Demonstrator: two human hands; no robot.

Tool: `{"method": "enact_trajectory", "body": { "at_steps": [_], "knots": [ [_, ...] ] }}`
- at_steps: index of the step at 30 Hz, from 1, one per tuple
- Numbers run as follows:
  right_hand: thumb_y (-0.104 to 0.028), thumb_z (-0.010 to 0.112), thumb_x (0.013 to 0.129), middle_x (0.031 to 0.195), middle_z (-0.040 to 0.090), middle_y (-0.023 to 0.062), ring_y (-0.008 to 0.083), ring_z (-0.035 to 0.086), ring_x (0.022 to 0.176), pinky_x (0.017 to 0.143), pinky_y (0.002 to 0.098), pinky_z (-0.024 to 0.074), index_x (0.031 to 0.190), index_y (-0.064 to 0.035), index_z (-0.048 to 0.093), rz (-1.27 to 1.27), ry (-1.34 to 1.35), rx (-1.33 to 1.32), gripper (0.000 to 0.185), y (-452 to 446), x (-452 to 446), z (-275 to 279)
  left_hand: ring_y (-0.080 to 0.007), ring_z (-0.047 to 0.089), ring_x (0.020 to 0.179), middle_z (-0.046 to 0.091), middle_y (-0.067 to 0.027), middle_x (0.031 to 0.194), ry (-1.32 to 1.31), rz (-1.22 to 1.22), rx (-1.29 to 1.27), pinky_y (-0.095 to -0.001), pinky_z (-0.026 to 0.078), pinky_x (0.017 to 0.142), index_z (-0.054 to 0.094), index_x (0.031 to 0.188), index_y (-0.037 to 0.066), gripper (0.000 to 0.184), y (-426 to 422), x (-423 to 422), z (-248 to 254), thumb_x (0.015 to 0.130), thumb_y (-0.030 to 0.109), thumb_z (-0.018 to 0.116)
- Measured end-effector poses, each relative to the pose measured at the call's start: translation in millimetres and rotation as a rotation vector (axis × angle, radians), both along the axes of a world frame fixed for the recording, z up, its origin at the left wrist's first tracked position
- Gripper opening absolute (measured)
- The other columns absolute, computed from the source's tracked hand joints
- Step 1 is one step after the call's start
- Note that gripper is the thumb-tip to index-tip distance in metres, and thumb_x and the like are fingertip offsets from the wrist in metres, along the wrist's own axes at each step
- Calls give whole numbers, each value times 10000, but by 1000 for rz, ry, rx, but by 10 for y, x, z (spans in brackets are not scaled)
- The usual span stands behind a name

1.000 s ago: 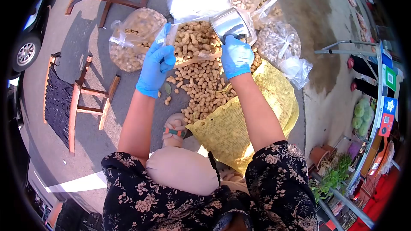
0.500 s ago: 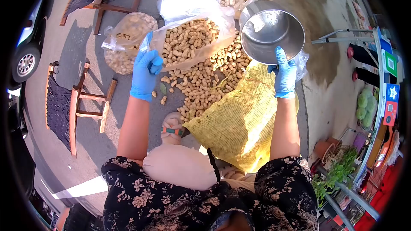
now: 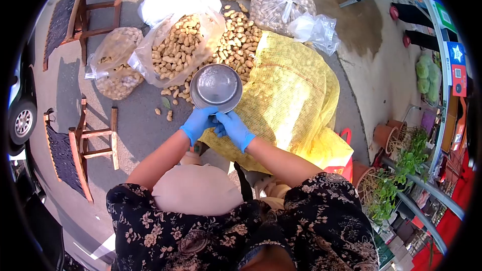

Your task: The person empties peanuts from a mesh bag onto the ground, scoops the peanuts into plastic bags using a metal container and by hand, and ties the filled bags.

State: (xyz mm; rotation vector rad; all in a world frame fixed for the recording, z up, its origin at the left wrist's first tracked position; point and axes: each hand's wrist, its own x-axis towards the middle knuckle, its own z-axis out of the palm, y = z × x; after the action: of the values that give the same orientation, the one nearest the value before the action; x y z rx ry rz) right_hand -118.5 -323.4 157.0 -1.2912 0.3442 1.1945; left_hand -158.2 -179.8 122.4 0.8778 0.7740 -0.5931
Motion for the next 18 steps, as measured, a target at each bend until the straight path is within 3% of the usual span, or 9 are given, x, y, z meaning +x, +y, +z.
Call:
{"method": "enact_trajectory", "body": {
  "at_steps": [2,4,6,8,10,13,14,16,18],
  "knots": [
    [-313,585,808,929,532,95,192,553,712,629,323,468,972,-26,524,324,-587,-103,336,-102,64,-66,-234,601,814,604,-119,861,113,228,-141,-378,507,799,572,944,28,204,62,-75,-402,834,188,509],
    [-298,625,773,970,518,100,221,549,787,696,352,462,994,-29,523,535,-1246,-324,363,-258,434,133,-245,592,792,588,-119,843,160,217,23,-465,527,752,570,933,16,224,126,-57,-244,815,168,456],
    [-277,668,720,1039,498,126,294,493,957,789,405,407,1028,-46,528,826,-1431,-786,410,-435,861,447,-242,591,803,584,-120,835,111,197,81,-487,531,740,568,929,24,220,356,-234,-401,811,165,448],
    [-286,695,700,1089,478,96,307,455,1010,804,430,371,995,-59,558,896,-1266,-1179,396,-717,1055,310,-240,591,834,583,-132,901,124,228,227,-480,527,735,548,986,21,245,429,-268,-298,807,155,447],
    [-224,709,685,1004,534,89,280,508,928,758,402,399,940,-75,584,835,-1392,-1146,322,-990,1120,168,-236,586,868,574,-138,970,40,240,419,-466,521,738,513,1060,15,292,541,-346,-393,808,148,446],
    [-167,701,731,826,551,24,161,516,776,709,309,413,857,-70,577,622,-1350,-696,201,-1189,1298,2,-240,568,931,541,-141,1074,-176,209,704,-432,499,770,425,1190,3,403,653,-527,-825,810,134,450],
    [-153,684,756,787,528,2,129,491,744,693,283,406,839,-68,566,429,-1204,-544,168,-1194,1345,-20,-251,560,954,527,-142,1108,-220,198,764,-420,487,791,386,1230,2,449,683,-553,-905,804,124,455],
    [-126,650,805,710,483,-40,67,439,681,661,232,392,803,-63,543,60,-878,-251,123,-1189,1377,28,-276,545,994,511,-177,1138,-311,161,846,-402,454,837,337,1276,-19,533,652,-485,-724,783,120,486],
    [-139,580,865,740,437,-68,46,382,715,671,215,365,803,-66,536,-5,-816,-185,105,-1216,1418,134,-306,531,1026,508,-245,1130,-421,115,894,-390,412,888,315,1289,-58,610,571,-279,-409,754,133,538]
  ]
}}
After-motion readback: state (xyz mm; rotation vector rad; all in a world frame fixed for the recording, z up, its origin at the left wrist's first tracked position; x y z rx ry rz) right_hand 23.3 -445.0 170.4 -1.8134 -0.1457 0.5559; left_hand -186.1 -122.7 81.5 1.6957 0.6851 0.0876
